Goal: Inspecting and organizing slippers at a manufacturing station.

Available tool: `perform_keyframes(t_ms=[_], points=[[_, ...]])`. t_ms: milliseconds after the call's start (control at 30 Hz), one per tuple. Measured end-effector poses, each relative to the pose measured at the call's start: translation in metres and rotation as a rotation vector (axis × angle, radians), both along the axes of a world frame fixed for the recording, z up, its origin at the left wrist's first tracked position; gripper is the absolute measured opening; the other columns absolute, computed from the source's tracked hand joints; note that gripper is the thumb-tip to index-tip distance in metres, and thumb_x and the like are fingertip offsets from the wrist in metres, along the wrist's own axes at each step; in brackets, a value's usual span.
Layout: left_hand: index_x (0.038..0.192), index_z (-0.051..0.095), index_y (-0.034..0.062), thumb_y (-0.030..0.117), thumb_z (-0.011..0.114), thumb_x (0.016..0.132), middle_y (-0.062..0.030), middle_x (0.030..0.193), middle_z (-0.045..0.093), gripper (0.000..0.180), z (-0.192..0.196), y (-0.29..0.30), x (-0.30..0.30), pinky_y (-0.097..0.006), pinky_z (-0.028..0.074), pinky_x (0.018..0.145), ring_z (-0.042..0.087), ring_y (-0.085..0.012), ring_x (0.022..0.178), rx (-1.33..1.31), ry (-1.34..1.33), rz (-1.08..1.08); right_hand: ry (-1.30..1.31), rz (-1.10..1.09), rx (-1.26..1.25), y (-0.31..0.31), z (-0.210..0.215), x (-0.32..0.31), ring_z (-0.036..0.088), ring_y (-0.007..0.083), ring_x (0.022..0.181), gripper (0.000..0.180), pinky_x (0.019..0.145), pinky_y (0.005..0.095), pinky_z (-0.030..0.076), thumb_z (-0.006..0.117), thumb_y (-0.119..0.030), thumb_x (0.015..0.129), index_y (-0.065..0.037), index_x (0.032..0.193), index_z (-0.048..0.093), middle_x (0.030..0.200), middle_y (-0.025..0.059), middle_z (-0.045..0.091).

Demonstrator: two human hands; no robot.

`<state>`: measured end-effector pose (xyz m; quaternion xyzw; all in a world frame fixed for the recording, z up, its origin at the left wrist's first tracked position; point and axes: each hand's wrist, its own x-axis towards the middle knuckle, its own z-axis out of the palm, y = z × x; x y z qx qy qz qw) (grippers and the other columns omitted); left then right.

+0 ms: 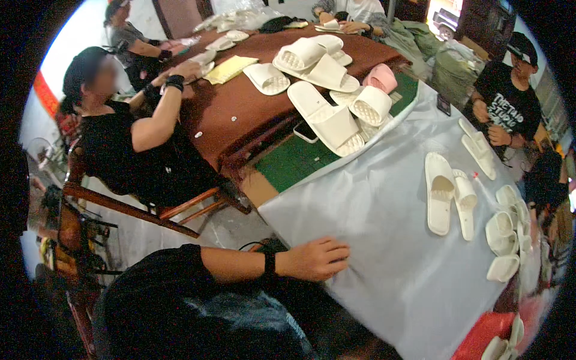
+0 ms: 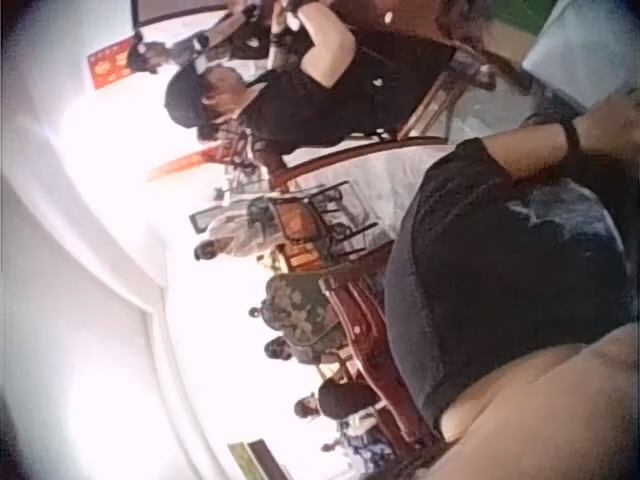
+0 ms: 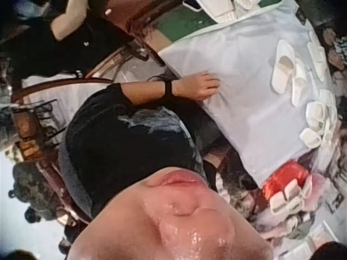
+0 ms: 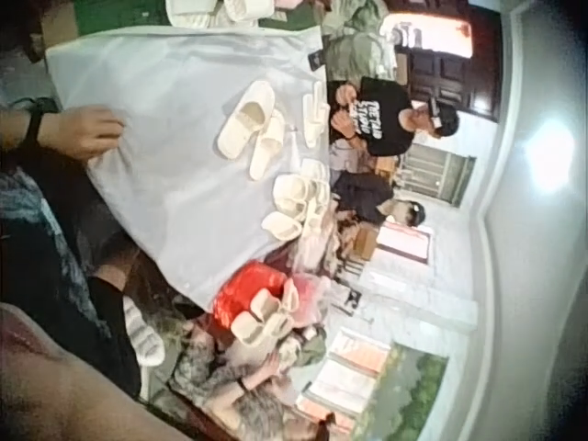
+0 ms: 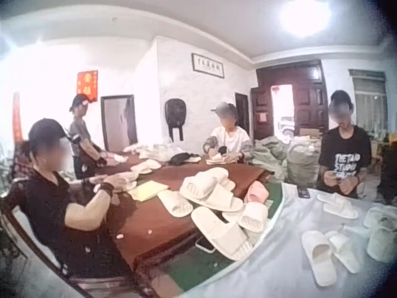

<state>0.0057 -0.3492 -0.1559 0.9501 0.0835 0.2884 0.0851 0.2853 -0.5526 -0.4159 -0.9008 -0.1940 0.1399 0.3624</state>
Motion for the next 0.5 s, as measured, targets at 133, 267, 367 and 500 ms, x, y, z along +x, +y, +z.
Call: perform_keyframes(t_ms=[133, 267, 367, 500], points=[[0.104, 0.058, 0.0041, 0.011, 0.067, 0.072, -0.0163, 0.116, 0.058, 0.034, -0.002, 0.006, -0.002, -0.043, 0.045, 0.093, 0.056, -0.0336, 0.110, -0.145, -0.079, -0.085, -0.018, -0.095, 0.058, -0.044, 0.008, 0.010, 0.061, 0.0234, 0.083, 0.029, 0.071, 0.0385, 0.049, 0.065, -0.013, 0.088, 0.004, 0.112, 0.065, 0.098, 0.0153, 0.070], [0.111, 0.060, 0.0065, 0.000, 0.064, 0.075, -0.0168, 0.114, 0.059, 0.037, 0.008, 0.015, -0.024, -0.044, 0.047, 0.094, 0.056, -0.0363, 0.110, -0.375, -0.312, -0.101, -0.037, -0.154, 0.111, -0.087, 0.016, 0.017, 0.061, 0.0222, 0.083, 0.028, 0.071, 0.0379, 0.049, 0.065, -0.012, 0.088, 0.004, 0.111, 0.066, 0.098, 0.0147, 0.070], [0.112, 0.064, 0.0062, -0.003, 0.062, 0.076, -0.0152, 0.114, 0.062, 0.037, 0.018, 0.031, -0.070, -0.043, 0.047, 0.095, 0.057, -0.0365, 0.111, -0.310, -0.443, 0.061, -0.048, -0.166, 0.142, -0.112, 0.018, 0.021, 0.060, 0.0212, 0.083, 0.028, 0.072, 0.0374, 0.048, 0.065, -0.011, 0.088, 0.004, 0.110, 0.067, 0.098, 0.0143, 0.070], [0.104, 0.068, 0.0040, -0.001, 0.065, 0.076, -0.0164, 0.105, 0.066, 0.029, 0.026, 0.053, -0.135, -0.042, 0.048, 0.092, 0.061, -0.0359, 0.104, -0.255, -0.457, 0.391, -0.053, -0.134, 0.342, -0.115, 0.017, 0.024, 0.060, 0.0200, 0.082, 0.026, 0.068, 0.0350, 0.048, 0.068, -0.010, 0.086, 0.005, 0.108, 0.068, 0.099, 0.0113, 0.071]])
